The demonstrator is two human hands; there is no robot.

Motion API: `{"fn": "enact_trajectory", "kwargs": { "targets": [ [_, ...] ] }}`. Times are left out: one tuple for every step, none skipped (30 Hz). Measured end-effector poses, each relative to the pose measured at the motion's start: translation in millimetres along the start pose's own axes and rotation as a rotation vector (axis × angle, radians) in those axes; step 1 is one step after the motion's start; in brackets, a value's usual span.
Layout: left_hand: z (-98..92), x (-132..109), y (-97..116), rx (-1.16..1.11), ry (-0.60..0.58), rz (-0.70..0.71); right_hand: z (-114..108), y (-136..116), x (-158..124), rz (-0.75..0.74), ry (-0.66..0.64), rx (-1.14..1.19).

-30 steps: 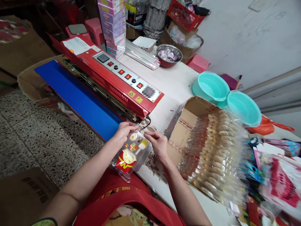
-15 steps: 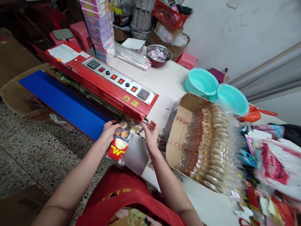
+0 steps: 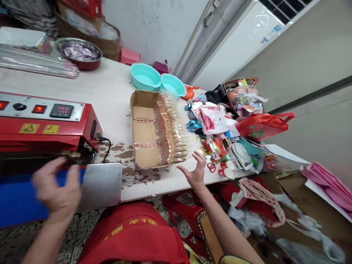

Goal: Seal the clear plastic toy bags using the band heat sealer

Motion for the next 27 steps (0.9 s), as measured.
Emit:
{"fn": "enact_trajectory", "kwargs": {
  "targets": [
    [31.5, -16.2, 27.2, -0.027, -0.040, 0.110, -1.6, 20.9, 0.4, -0.010, -0.022, -0.030],
    [80.3, -35.1, 54.8, -0.103, -0.257, 0.207, 0.6, 38.3, 1.5, -0.029, -0.062, -0.050],
    [126.7, -55.8, 80.5, -0.154, -0.447, 0.280, 5.6, 52.0, 3.0, -0.058, -0.114, -0.062],
    [168.4, -75.2, 103.3, -0.169, -0.590, 0.336, 12.3, 62.0, 4.5, -0.096, -0.170, -0.071],
    [206.0, -93.0, 124.8, -0.164, -0.706, 0.401, 19.5, 69.3, 5.9, -0.138, -0.221, -0.079],
    [239.3, -108.4, 143.1, -0.148, -0.802, 0.460, 26.0, 74.3, 7.3, -0.181, -0.260, -0.088],
    [267.8, -120.7, 157.9, -0.118, -0.884, 0.512, 31.3, 77.8, 8.8, -0.222, -0.284, -0.097],
    [290.9, -128.8, 168.3, -0.075, -0.941, 0.550, 35.3, 80.3, 10.5, -0.260, -0.298, -0.110],
    [308.1, -132.6, 175.1, -0.029, -0.980, 0.575, 38.1, 81.9, 12.5, -0.294, -0.306, -0.124],
    [319.4, -132.4, 179.2, 0.015, -1.003, 0.592, 39.8, 82.3, 14.8, -0.327, -0.313, -0.136],
    [324.8, -128.8, 181.8, 0.049, -1.016, 0.605, 40.3, 81.3, 17.7, -0.359, -0.322, -0.143],
    [324.9, -122.4, 183.7, 0.070, -1.022, 0.614, 39.7, 78.4, 21.4, -0.391, -0.336, -0.141],
    [320.3, -113.5, 185.8, 0.077, -1.022, 0.617, 37.9, 73.0, 25.9, -0.426, -0.357, -0.126],
    [311.8, -102.1, 188.4, 0.071, -1.015, 0.610, 34.0, 64.7, 31.9, -0.461, -0.377, -0.092],
    [300.4, -89.3, 191.8, 0.050, -1.005, 0.590, 27.8, 53.8, 39.5, -0.494, -0.393, -0.039],
    [287.3, -75.8, 196.1, 0.013, -0.996, 0.557, 19.2, 40.7, 49.0, -0.518, -0.400, 0.033],
    [273.0, -62.0, 201.2, -0.043, -0.986, 0.509, 9.0, 25.9, 60.1, -0.533, -0.403, 0.122],
    [258.4, -49.2, 206.7, -0.118, -0.979, 0.448, -1.7, 10.2, 72.5, -0.532, -0.404, 0.225],
    [244.4, -37.9, 211.6, -0.212, -0.978, 0.372, -11.9, -5.4, 85.7, -0.511, -0.402, 0.337],
    [231.2, -27.7, 214.5, -0.323, -0.973, 0.270, -19.8, -20.2, 98.9, -0.467, -0.405, 0.452],
    [218.6, -18.3, 214.5, -0.445, -0.949, 0.145, -24.0, -34.0, 111.3, -0.402, -0.415, 0.563],
    [206.5, -9.7, 210.9, -0.568, -0.900, 0.006, -24.7, -46.5, 122.4, -0.319, -0.423, 0.666],
    [195.0, -2.7, 203.6, -0.678, -0.828, -0.135, -22.0, -58.1, 131.4, -0.229, -0.428, 0.759],
    [183.9, 2.6, 193.8, -0.769, -0.744, -0.259, -16.4, -69.5, 138.1, -0.143, -0.428, 0.843],
    [173.1, 6.2, 182.3, -0.836, -0.657, -0.359, -8.1, -81.4, 142.3, -0.074, -0.432, 0.914],
    [163.0, 8.5, 170.3, -0.878, -0.582, -0.431, 2.1, -93.8, 144.4, -0.020, -0.439, 0.970],
    [153.8, 9.9, 157.6, -0.896, -0.524, -0.486, 13.9, -106.4, 144.5, 0.020, -0.452, 1.013]
  ]
}}
Point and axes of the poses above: each hand's wrist, its own x-axis towards the middle knuckle, its own z-axis out of the palm, y = z × x, the point moved 9 cm from there along x, towards the middle knuckle, and after that the axes turned 13 degrees about -x, right-handed, at the moved point
